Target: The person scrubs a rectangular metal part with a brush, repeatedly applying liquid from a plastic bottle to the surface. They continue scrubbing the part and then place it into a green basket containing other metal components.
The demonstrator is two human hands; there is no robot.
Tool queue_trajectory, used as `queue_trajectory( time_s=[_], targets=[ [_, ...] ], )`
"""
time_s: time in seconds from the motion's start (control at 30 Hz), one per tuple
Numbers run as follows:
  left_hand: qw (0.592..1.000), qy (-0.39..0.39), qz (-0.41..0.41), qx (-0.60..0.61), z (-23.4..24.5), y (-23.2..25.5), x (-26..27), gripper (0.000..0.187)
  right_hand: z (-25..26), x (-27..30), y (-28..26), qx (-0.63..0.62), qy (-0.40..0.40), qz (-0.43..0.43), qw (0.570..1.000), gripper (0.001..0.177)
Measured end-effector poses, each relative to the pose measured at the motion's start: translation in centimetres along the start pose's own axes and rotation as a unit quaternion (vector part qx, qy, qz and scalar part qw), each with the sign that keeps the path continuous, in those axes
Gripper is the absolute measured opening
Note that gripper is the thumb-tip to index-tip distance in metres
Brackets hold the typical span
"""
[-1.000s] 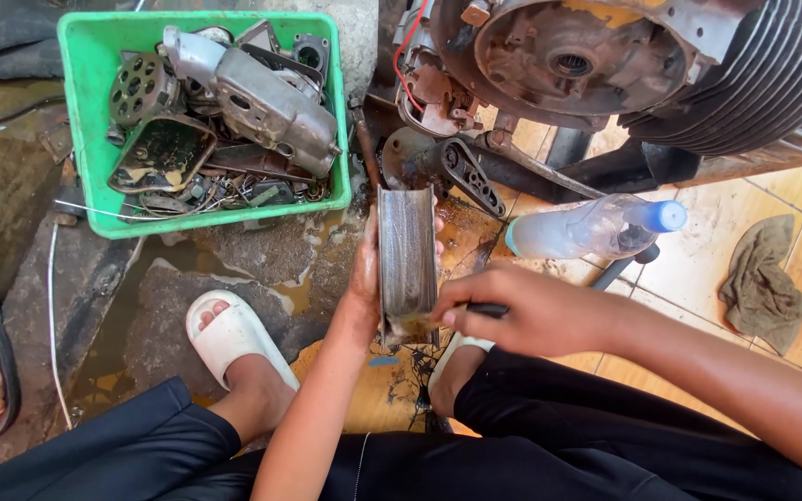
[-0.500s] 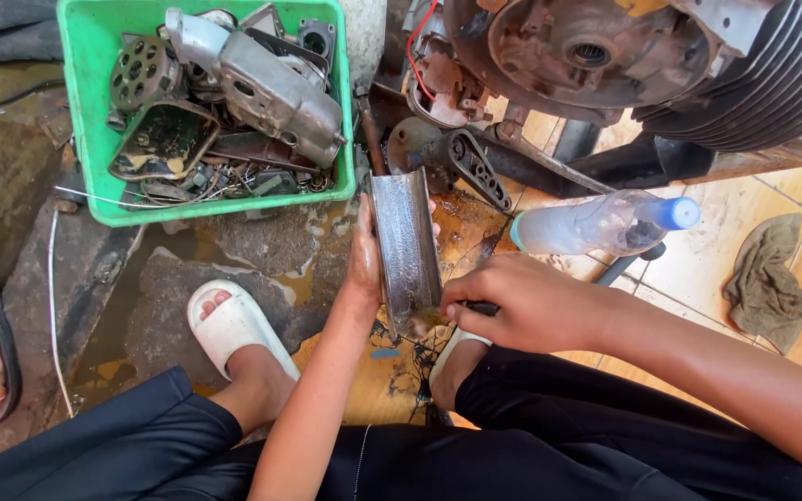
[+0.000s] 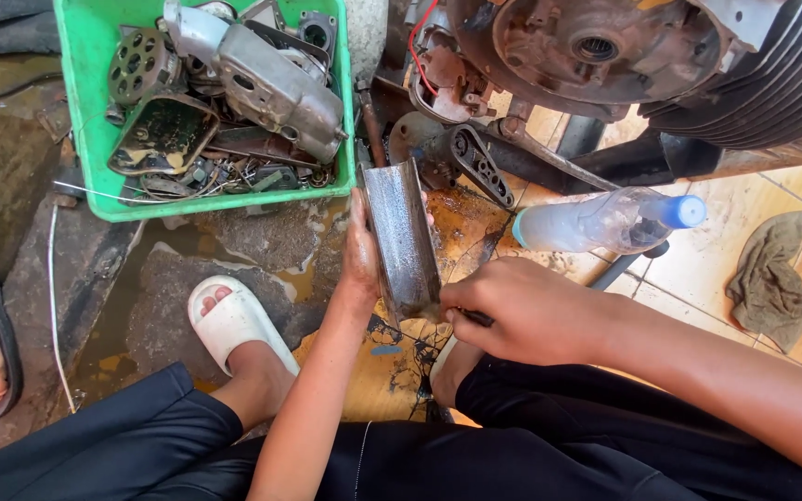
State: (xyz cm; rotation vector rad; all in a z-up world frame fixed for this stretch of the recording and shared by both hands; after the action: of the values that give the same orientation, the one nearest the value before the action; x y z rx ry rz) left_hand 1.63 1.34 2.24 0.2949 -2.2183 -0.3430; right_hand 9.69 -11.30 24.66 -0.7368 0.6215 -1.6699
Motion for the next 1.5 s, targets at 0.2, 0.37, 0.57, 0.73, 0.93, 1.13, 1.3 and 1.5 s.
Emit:
queue_trajectory(
  time_s=[0.2, 0.37, 0.57, 0.73, 0.93, 1.13, 1.3, 1.5],
  targets=[
    [0.943, 0.110, -0.151, -0.276, 0.1, 1.8, 1.5, 0.099, -0.5, -0.7, 0.6, 0.092, 0.105, 0.079, 0.987, 0.020],
    [0.988, 0.062, -0.039, -0.135, -5.4, 2.0, 5.1, 0.077, -0.3, -0.6, 2.0, 0.040, 0.043, 0.056, 0.997, 0.017],
    [0.978, 0.020, -0.040, -0.201, -1.8, 0.2, 2.4, 0.080, 1.5, -0.8, 0.2, 0.044, 0.034, 0.005, 0.998, 0.021],
    [0.907, 0.047, -0.076, -0.413, -0.5, 0.7, 1.2, 0.097, 1.3, -0.3, 2.9, 0.044, 0.109, 0.027, 0.993, 0.016],
    [0.928, 0.034, -0.069, -0.364, -2.1, 1.9, 3.1, 0.096, 1.5, -0.5, 0.9, -0.077, 0.003, -0.027, 0.997, 0.015],
    [0.924, 0.035, -0.087, -0.372, -3.0, 2.3, 3.2, 0.098, 1.4, -0.6, 1.7, -0.044, 0.196, -0.038, 0.979, 0.012],
    [0.957, 0.166, -0.084, -0.224, -6.7, 5.5, 6.5, 0.095, 2.2, -0.8, 0.8, -0.158, 0.048, -0.111, 0.980, 0.016],
    [0.971, 0.223, -0.086, 0.002, -1.4, 8.6, 2.9, 0.082, 4.4, -2.8, 0.9, -0.124, 0.146, -0.209, 0.959, 0.015]
  ],
)
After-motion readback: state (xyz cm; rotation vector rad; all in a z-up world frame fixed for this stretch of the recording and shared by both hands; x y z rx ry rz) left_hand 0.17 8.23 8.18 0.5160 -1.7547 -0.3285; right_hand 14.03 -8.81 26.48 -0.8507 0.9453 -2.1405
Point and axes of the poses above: each hand's wrist, its own x-axis away from the middle knuckle, its own z-axis out of the back of the hand, y = z × x, the point moved 2 cm from there along -x, towards the middle knuckle, and after that the axes turned 13 degrees about y, right-handed, at the moved point
